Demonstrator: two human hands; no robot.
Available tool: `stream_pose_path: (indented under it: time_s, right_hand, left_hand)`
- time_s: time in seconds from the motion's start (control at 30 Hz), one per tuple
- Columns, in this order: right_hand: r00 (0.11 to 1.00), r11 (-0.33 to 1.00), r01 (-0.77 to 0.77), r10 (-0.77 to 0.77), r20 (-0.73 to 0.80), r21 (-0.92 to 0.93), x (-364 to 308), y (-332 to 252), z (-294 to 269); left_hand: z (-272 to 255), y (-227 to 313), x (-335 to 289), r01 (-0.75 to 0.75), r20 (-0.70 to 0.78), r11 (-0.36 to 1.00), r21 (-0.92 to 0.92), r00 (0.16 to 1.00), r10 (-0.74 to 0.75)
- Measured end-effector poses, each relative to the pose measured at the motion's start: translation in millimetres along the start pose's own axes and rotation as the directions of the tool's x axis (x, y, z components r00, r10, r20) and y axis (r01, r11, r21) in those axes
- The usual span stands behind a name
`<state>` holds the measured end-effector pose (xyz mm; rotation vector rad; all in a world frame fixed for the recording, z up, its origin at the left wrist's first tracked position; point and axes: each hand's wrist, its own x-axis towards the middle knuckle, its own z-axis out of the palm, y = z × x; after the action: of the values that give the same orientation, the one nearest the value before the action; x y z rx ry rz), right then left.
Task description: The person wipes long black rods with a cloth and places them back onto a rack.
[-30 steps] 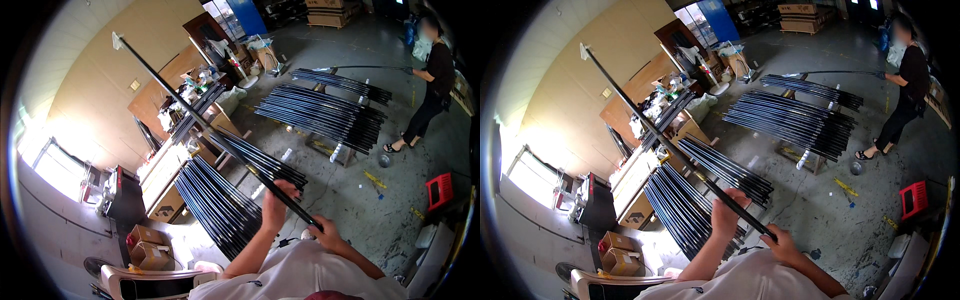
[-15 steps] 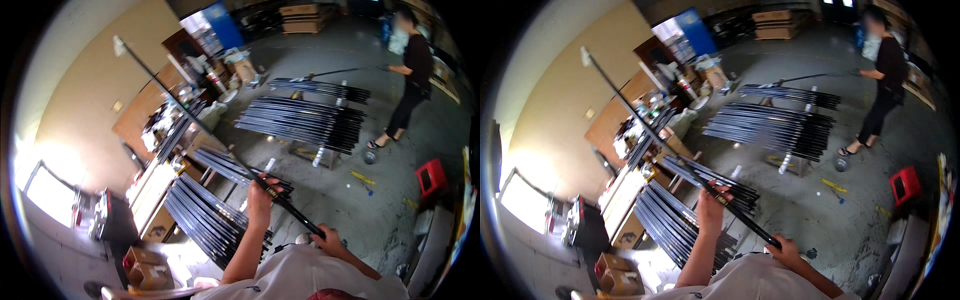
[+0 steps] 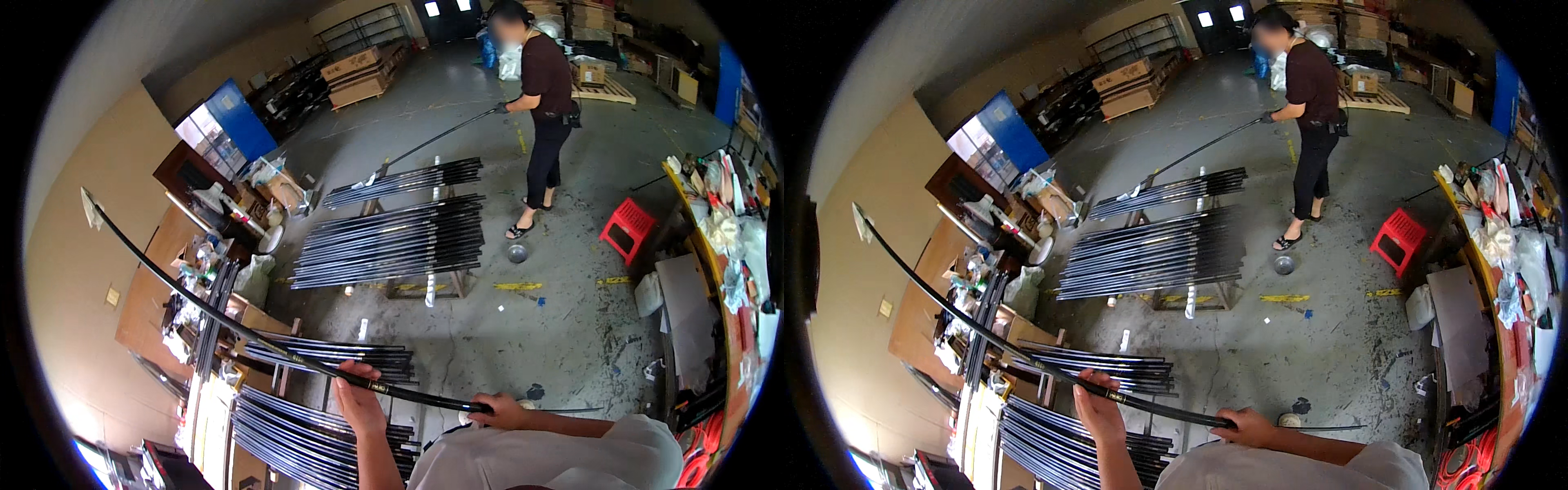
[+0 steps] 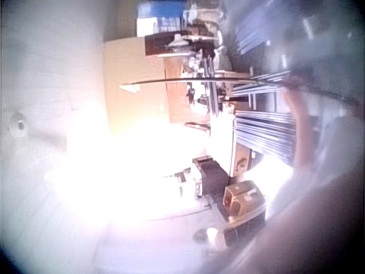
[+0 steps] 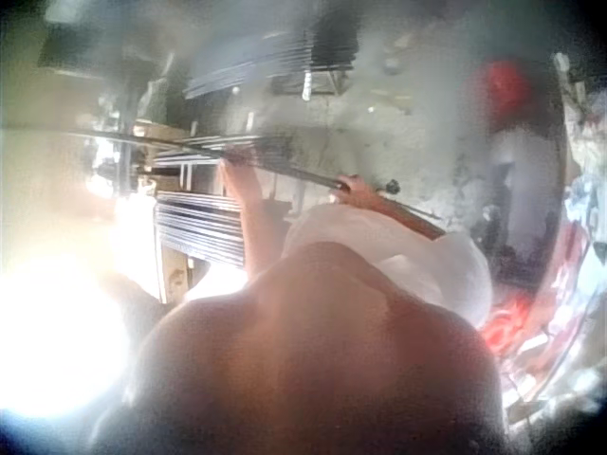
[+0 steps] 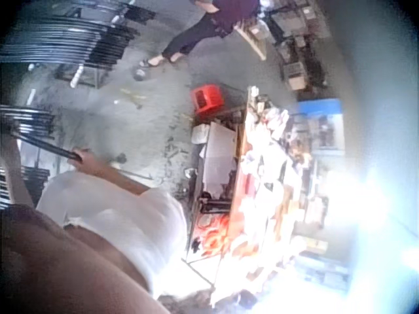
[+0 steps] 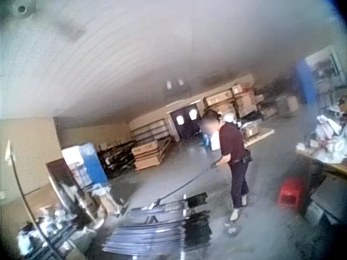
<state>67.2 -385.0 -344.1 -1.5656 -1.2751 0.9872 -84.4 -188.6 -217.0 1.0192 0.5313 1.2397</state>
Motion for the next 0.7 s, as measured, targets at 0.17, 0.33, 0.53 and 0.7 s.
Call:
stream_pose_path:
  time_s: [0.17, 0.33, 0.53, 0.7]
  right_hand:
    - [1.0, 1.0, -0.01, 0.011, -0.022, 0.009, 0, 1, -2]
    - [0.999, 1.0, 0.0, 0.001, -0.048, 0.024, 5, 1, -9]
    - [0.988, 0.977, -0.14, 0.128, -0.081, -0.16, 23, 13, -7]
    - [0.927, 0.883, -0.368, 0.325, -0.185, -0.292, 13, 59, -13]
  left_hand:
    - [5, -8, 0, 0.002, -0.01, 0.999, -0.032, 1.0, -0.003]
    - [11, -12, 5, 0.044, 0.002, 0.998, -0.035, 0.999, -0.044]
    - [-4, -34, -6, 0.13, -0.027, 0.964, 0.23, 0.991, -0.127]
    - [1, -49, -19, 0.278, 0.101, 0.871, 0.405, 0.933, -0.345]
